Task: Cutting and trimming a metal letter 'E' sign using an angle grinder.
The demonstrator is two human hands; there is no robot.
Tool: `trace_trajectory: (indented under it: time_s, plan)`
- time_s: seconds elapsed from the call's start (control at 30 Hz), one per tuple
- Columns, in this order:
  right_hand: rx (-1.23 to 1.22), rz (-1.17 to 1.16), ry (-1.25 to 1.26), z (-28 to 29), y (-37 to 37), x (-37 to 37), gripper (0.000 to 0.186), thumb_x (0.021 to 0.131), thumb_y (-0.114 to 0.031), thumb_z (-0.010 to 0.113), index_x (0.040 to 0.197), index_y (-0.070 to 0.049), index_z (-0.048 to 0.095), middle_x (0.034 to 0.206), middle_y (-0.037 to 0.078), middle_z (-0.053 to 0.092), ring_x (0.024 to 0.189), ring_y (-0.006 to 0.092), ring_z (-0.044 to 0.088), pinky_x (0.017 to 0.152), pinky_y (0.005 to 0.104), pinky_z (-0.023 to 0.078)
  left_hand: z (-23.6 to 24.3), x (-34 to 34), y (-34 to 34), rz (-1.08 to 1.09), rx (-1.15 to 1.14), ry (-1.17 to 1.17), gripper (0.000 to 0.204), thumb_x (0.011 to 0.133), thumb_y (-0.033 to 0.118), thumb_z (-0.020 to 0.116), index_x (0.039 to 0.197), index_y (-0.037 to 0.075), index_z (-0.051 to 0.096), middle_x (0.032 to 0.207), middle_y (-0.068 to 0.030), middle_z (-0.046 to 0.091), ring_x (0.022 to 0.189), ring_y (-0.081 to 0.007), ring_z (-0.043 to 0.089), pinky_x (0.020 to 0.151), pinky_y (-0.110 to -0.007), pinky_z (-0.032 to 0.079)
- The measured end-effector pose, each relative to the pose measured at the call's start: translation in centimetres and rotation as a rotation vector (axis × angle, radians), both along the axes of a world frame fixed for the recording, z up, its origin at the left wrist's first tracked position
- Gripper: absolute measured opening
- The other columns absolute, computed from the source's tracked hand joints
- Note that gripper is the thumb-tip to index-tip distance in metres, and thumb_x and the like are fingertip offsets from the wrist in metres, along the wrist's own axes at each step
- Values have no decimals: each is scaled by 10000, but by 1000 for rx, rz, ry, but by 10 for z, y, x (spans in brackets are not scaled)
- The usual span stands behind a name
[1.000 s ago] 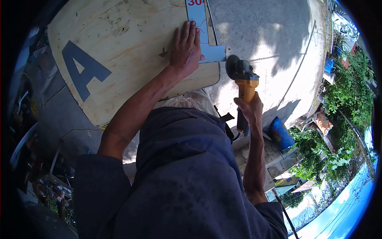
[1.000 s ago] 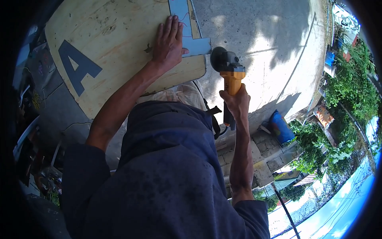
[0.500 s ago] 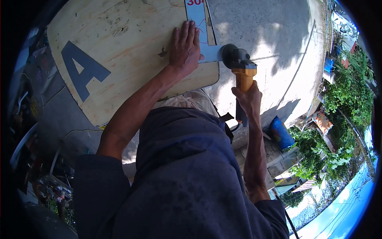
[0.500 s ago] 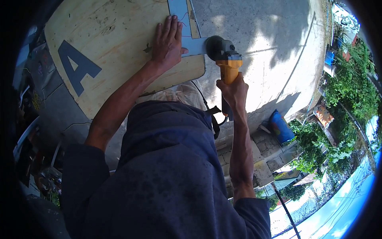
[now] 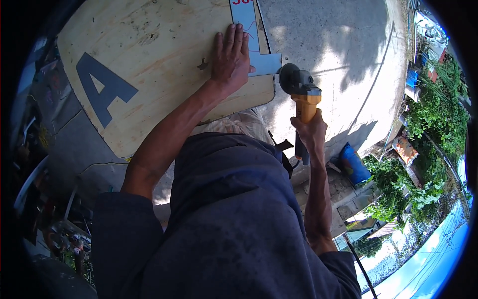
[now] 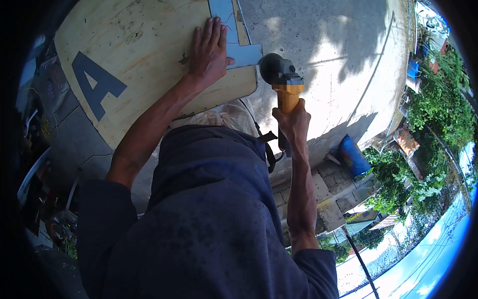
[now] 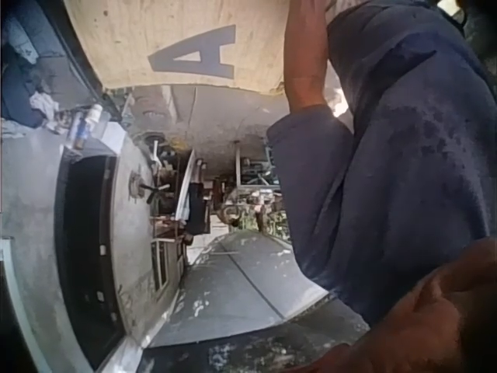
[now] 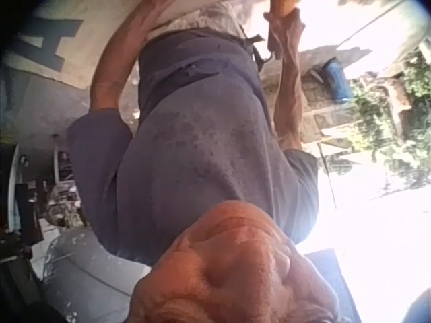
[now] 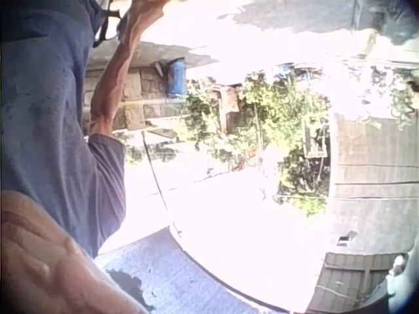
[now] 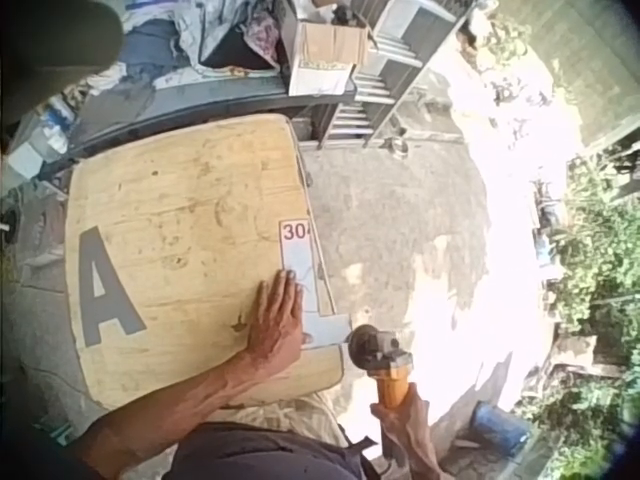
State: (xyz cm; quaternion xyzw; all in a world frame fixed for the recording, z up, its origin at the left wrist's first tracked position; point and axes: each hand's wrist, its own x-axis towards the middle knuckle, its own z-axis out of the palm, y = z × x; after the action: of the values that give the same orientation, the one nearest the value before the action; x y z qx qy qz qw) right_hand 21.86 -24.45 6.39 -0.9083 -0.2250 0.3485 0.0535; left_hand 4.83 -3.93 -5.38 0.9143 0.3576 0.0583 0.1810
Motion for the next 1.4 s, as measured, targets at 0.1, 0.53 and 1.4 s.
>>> trace_trajectory:
  time_s: [0.1,0.53,1.4]
  plan:
    - [-12,19,-21,-1,-4,-2,602,736,-301,795,1143,58,536,930,267,725,816,365,750,746,437,612,1,0,0,-2,6,6,957,813,450,797,1494,-98,407,1628,-267,285,1539,-398,214,1215,-610,198]
    - [66,-248,316,4,-5,18,513,726,-248,811,1105,24,599,850,133,690,680,225,713,647,352,598,1,-1,0,-3,11,3,967,805,458,800,1493,-98,407,1625,-268,289,1538,-395,220,1206,-619,212]
    - [32,-318,730,9,12,64,453,732,-169,809,1081,22,591,804,98,639,623,194,671,583,327,608,-1,-1,-1,15,-40,-43,959,804,413,809,1498,-102,393,1633,-264,269,1542,-400,200,1234,-595,159]
